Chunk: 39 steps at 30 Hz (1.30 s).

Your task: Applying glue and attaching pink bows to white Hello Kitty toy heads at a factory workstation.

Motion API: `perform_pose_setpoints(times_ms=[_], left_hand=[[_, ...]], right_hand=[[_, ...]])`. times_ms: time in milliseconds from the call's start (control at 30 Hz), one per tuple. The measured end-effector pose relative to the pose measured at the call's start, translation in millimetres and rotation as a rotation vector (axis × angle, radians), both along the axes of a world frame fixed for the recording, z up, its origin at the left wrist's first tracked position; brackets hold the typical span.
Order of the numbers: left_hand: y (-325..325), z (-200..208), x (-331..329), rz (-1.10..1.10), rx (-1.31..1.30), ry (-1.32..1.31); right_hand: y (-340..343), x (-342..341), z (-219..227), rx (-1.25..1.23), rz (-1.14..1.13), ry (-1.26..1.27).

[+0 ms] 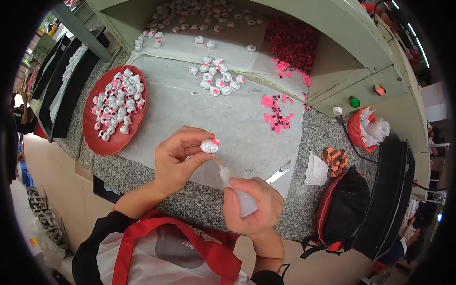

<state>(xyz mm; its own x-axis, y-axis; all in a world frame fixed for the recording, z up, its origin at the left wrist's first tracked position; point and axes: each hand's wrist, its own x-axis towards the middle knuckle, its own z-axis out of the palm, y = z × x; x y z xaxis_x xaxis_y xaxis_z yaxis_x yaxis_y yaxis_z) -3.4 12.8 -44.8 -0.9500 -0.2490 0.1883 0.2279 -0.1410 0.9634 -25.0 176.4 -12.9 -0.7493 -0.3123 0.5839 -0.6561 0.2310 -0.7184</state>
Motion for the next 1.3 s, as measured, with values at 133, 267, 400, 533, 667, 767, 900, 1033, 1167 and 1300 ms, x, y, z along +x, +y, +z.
perform_pose_setpoints(times_ms=[133, 267, 400, 533, 667, 767, 900, 1033, 1167, 1300], left_hand=[[3, 0, 0, -0.002, 0.021, -0.006], [6, -3, -2, 0.059, 0.023, 0.0], [4, -2, -1, 0.027, -0.14, 0.034], [1, 0, -2, 0.061, -0.264, 0.06], [-2, -1, -3, 0.084, -0.386, 0.116], [0, -2, -4, 0.067, -0.231, 0.09], [-1, 2, -5, -0.048, 0.223, -0.115], [-4, 2, -5, -0.09, 0.278, -0.155], [-5, 3, -5, -0.114, 0.274, -0.185], [-5, 3, -6, -0.124, 0.287, -0.182]], right_hand=[[0, -4, 0, 0.006, 0.055, 0.07], [0, -8, -3, 0.005, 0.06, 0.067], [0, -8, -1, 0.01, 0.064, 0.076], [-2, -7, 4, 0.03, 0.08, 0.068], [1, -7, 3, 0.041, 0.097, 0.051], [1, -8, 3, 0.024, 0.072, 0.076], [2, -9, 4, 0.039, 0.044, 0.11], [2, -8, 4, 0.023, 0.055, 0.11], [1, -9, 3, 0.032, 0.06, 0.11], [3, -10, 5, 0.036, 0.037, 0.124]])
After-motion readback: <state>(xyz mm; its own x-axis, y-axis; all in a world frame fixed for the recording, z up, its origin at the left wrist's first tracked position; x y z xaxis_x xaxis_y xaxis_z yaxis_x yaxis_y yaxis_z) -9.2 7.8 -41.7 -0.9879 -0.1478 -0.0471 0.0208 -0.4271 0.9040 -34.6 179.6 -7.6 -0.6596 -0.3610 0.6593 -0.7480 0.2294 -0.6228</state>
